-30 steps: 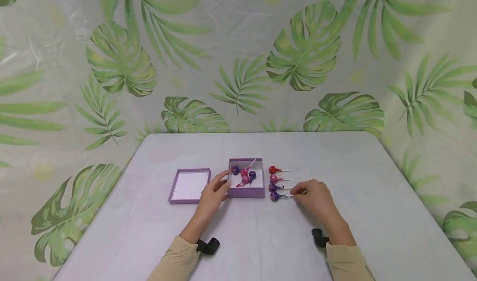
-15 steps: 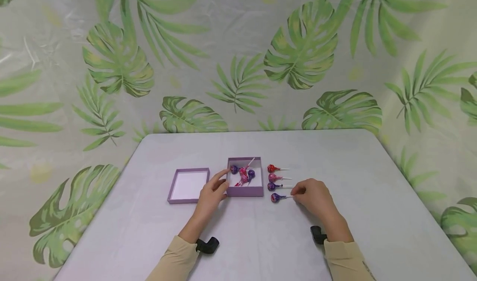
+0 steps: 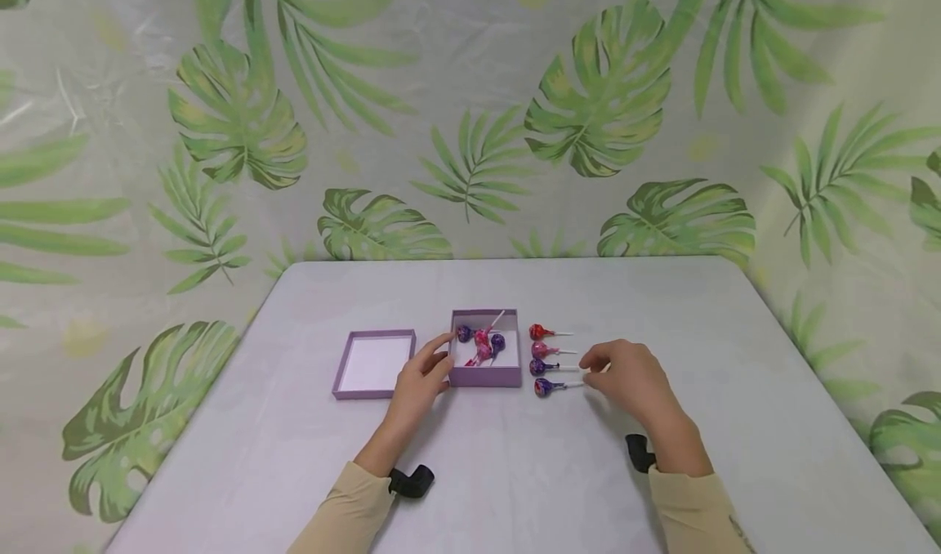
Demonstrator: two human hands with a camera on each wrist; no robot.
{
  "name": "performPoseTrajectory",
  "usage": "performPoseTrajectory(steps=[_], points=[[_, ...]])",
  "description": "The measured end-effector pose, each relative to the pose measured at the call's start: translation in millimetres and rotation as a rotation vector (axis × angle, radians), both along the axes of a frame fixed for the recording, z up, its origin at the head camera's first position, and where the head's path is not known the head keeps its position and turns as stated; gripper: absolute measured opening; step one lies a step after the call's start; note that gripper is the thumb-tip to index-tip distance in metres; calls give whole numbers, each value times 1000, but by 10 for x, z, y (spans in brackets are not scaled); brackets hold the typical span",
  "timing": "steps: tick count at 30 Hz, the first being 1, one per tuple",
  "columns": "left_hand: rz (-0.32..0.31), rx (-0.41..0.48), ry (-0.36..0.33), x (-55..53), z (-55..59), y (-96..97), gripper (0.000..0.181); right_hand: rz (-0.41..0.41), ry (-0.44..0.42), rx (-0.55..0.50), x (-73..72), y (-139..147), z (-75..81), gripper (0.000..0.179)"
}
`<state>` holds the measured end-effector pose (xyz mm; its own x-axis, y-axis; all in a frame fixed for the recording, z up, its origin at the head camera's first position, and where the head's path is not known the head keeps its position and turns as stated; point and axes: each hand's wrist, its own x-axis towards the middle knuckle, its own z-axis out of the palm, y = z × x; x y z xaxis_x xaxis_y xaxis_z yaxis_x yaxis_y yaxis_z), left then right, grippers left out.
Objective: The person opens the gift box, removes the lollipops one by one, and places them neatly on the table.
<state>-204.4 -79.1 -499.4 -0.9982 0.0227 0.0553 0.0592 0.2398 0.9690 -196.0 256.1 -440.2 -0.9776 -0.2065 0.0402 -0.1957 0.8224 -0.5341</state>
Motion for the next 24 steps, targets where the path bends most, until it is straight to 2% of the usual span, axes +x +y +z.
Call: performPoseTrajectory(steps=[9,17,24], points=[[16,-3,17,-12,-15,11,39,24,21,-5,-85,-88,231,17],[16,4,18,3,-11,16,38,26,25,-12,-181,-241,341,18],[8,-2,15,4,1,8,39,30,32,-74,-271,-431,404,23]])
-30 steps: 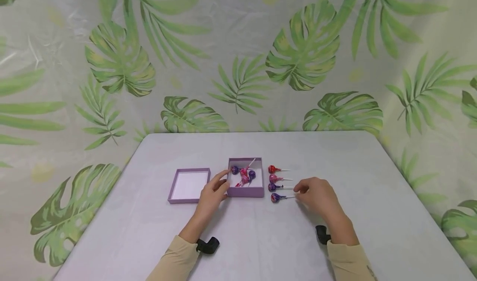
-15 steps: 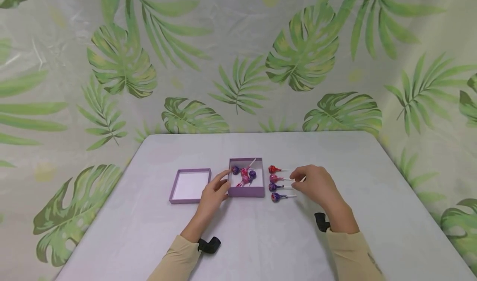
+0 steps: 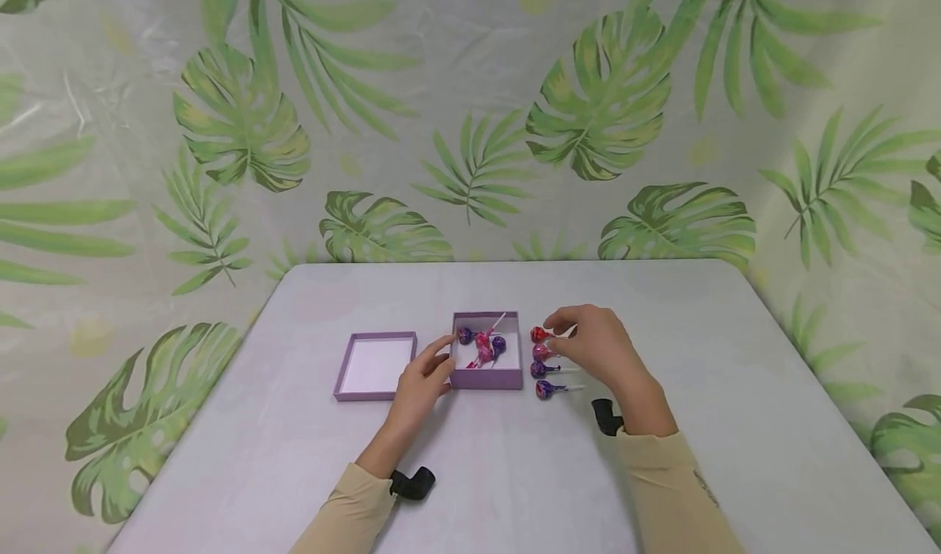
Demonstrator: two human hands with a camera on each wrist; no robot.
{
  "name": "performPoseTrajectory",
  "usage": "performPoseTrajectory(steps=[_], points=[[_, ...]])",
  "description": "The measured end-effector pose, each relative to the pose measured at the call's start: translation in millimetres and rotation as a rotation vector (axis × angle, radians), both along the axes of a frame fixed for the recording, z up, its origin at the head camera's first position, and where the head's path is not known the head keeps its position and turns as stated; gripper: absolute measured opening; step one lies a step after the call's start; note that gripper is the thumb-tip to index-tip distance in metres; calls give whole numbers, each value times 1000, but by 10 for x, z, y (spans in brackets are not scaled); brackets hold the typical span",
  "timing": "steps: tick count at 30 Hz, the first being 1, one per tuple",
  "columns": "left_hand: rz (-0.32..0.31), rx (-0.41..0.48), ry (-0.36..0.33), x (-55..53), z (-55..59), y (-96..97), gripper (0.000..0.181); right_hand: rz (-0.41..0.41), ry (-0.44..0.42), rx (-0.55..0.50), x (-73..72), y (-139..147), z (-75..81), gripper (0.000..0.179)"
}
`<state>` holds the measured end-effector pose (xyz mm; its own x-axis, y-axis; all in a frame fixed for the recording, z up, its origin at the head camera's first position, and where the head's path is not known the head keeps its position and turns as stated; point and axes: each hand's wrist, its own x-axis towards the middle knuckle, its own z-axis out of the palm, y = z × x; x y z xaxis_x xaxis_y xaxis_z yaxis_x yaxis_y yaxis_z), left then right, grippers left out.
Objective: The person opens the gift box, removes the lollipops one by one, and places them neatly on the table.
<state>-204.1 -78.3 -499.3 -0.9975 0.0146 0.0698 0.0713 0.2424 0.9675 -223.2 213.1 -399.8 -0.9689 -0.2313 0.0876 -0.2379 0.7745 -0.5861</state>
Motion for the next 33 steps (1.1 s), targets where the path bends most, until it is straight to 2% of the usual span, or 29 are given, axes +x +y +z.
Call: performPoseTrajectory(steps=[5,15,21,26,33], points=[[-5,11,-4,-5,-15,-4,39,24,14,-33,-84,-156,9,26],[3,7,-5,-8,-19,-3,38,74,-25,-90,-260,-480,-58,33],[8,0,6,-9,-1,-6,38,113,-22,-54,-335,-678,-144,31],[0,7,4,-7,19,-9,38,183,-45,-34,-372,-816,-201,29],[7,6,2,-17,12,0,37,236,-20,112,-423,-971,-281,24]])
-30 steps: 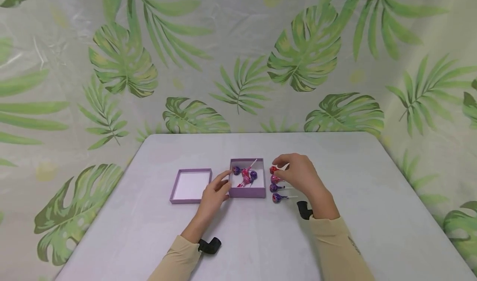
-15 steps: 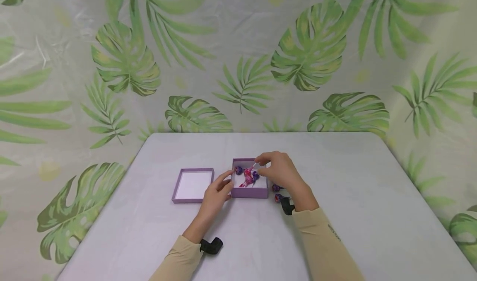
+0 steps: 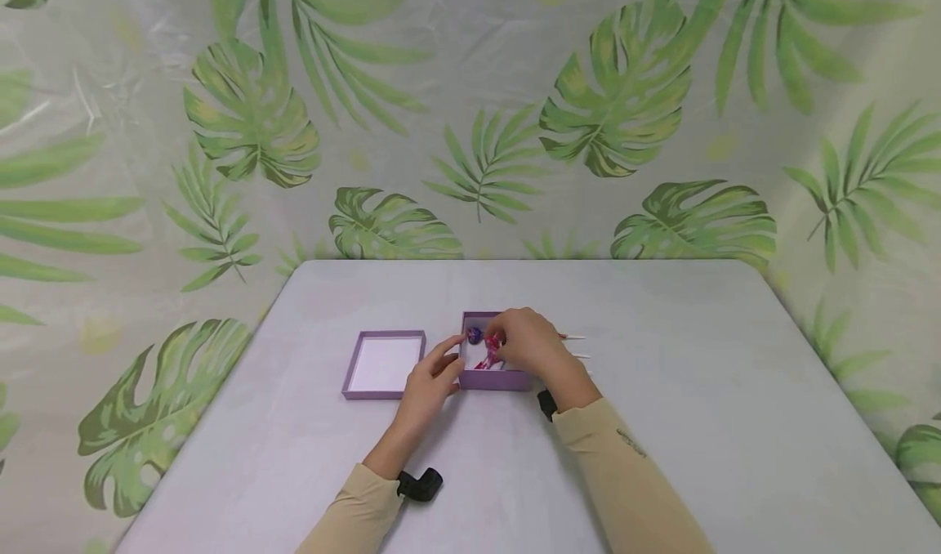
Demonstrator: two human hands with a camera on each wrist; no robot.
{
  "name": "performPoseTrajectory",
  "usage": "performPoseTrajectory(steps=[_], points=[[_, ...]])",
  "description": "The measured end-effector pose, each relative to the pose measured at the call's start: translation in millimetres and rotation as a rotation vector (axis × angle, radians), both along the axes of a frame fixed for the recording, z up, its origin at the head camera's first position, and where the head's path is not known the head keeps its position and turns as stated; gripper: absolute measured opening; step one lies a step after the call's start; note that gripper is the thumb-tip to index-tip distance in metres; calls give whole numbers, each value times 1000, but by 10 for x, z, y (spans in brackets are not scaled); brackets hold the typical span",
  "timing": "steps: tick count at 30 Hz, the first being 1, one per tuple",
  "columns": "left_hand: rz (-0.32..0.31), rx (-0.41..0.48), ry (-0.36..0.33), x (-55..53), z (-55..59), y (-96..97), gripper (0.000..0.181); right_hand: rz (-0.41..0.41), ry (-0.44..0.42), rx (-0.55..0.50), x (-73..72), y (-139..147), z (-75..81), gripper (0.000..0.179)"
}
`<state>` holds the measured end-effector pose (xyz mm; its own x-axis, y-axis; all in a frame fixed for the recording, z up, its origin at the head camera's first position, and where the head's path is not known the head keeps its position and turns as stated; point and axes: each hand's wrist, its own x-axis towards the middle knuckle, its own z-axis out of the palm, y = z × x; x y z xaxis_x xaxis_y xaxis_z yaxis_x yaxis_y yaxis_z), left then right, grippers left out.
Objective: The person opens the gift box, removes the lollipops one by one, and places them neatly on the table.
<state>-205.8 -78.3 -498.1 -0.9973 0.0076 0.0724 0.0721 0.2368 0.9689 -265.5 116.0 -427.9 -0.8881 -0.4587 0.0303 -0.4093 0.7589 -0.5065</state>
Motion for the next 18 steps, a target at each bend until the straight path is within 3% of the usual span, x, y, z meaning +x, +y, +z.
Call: performPoseTrajectory(steps=[8,18], points=[[5,-7,8,8,-8,16,37,-13,65,166,-20,-93,-90,14],[-5,4,19,-5,-17,0,36,-34,95,162,-4,-116,-104,19]])
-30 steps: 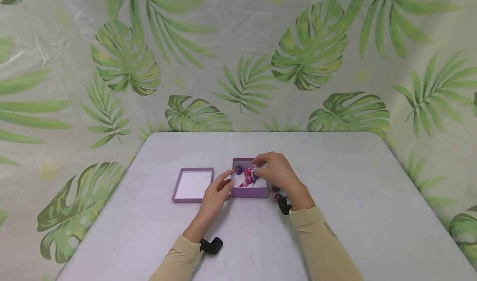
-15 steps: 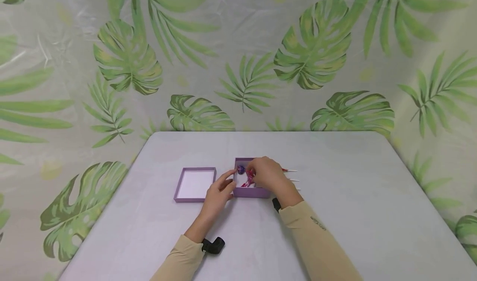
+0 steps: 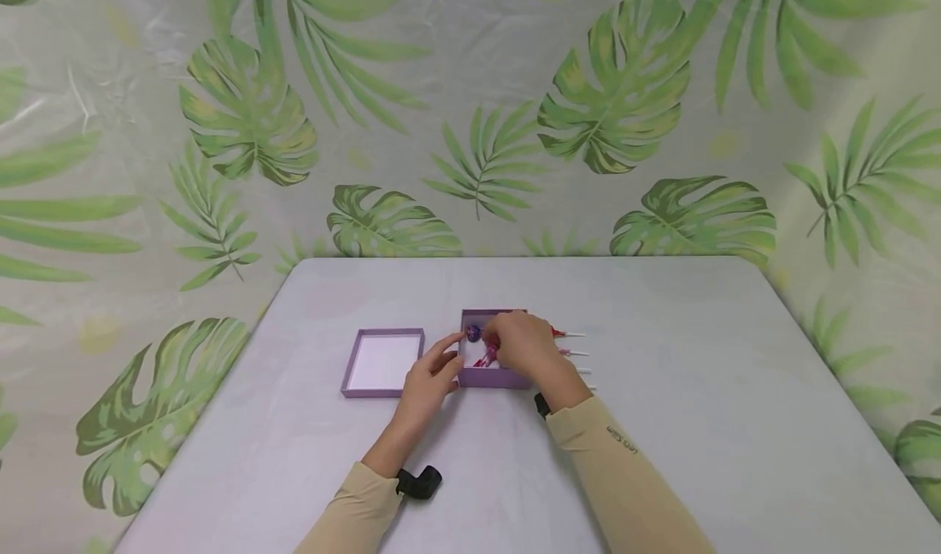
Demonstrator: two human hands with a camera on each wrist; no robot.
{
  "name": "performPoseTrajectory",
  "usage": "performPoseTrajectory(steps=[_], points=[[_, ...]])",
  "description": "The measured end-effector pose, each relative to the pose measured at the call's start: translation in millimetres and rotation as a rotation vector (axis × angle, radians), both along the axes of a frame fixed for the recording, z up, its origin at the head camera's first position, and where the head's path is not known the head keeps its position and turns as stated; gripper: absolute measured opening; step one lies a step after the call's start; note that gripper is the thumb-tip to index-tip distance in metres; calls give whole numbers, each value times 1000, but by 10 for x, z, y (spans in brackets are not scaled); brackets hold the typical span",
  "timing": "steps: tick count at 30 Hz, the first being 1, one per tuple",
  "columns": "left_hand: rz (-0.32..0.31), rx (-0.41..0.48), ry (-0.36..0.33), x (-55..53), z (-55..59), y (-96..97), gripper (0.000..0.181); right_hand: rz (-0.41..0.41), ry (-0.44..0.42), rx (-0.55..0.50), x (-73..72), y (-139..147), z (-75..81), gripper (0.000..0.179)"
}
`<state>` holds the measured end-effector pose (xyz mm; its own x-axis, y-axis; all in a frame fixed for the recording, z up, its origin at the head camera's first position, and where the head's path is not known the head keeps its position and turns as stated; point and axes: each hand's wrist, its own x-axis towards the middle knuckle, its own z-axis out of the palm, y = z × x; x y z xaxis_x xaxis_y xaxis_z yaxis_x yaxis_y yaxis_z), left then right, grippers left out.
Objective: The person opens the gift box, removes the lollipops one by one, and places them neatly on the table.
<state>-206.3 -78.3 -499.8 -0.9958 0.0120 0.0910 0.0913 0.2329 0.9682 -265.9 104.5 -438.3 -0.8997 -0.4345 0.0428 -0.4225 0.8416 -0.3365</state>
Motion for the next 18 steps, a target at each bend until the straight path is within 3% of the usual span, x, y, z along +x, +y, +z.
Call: performPoseTrajectory(steps=[9,18], points=[[5,-12,-3,-3,-1,0,38,-25,2,58,2,-30,-16,25],[10,-12,-2,1,-12,1,39,-35,-12,-58,34,16,-8,46]])
